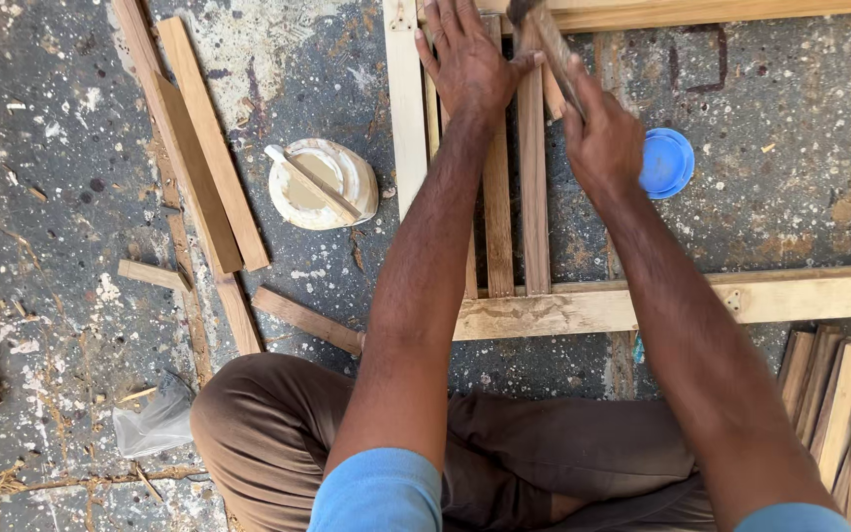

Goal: The person assembles a wood frame by applying glue to the ends of wooden slats and hammering them into place within a larger frame structure.

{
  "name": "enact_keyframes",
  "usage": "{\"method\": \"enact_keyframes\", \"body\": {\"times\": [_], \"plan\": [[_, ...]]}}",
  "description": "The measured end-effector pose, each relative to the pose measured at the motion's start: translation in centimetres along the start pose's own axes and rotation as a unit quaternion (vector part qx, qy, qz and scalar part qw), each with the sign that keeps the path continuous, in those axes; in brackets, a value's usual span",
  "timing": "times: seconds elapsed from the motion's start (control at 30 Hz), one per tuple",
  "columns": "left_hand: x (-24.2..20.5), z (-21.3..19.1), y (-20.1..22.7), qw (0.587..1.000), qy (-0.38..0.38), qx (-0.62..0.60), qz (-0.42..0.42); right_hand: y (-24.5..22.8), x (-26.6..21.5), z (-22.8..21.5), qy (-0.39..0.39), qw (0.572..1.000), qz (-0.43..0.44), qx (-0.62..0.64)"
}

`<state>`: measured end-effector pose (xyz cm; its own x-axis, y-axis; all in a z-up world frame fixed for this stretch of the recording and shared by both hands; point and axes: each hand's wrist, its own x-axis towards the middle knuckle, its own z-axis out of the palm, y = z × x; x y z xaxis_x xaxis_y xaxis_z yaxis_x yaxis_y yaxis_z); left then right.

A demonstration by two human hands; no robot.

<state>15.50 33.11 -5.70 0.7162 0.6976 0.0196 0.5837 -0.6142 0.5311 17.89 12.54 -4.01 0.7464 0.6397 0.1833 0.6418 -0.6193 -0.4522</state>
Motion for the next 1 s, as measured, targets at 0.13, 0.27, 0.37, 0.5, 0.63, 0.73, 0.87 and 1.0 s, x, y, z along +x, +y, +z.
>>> {"method": "enact_keyframes", "body": {"times": [0.13,0.27,0.37,0.5,0.63,0.73,0.87,1.0], "plan": [[-0.2,-0.9,0.4,1.000,-0.011,-0.006,-0.001,-0.3,1.1,-0.8,0.131,0.981,-0.079,0.121],[0.0,-0.2,0.1,1.000,-0.012,0.005,0.001,-1.1,-0.4,-0.9,0.104,0.988,-0.040,0.106],[-0.1,-0.4,0.1,1.000,0.002,0.002,0.017,-0.5,0.7,-1.4,0.076,0.994,-0.030,0.077],[0.3,-0.1,-0.1,1.000,-0.007,-0.002,0.005,0.0,0.5,-1.0,0.185,0.963,-0.093,0.175],[-0.6,0.3,-0.5,1.000,0.002,0.005,0.010,-0.3,-0.3,-0.5,0.114,0.986,-0.003,0.122],[0.1,-0.2,0.1,1.000,-0.017,-0.001,-0.002,-0.6,0.7,-1.4,0.104,0.990,0.002,0.095],[-0.2,1.4,-0.7,0.997,0.059,0.000,0.046,-0.9,0.2,-1.6,0.228,0.956,-0.142,0.115],[-0.2,0.1,-0.2,1.000,-0.024,0.005,0.009,-2.1,1.0,-2.5,-0.031,0.992,0.122,0.031]]}}
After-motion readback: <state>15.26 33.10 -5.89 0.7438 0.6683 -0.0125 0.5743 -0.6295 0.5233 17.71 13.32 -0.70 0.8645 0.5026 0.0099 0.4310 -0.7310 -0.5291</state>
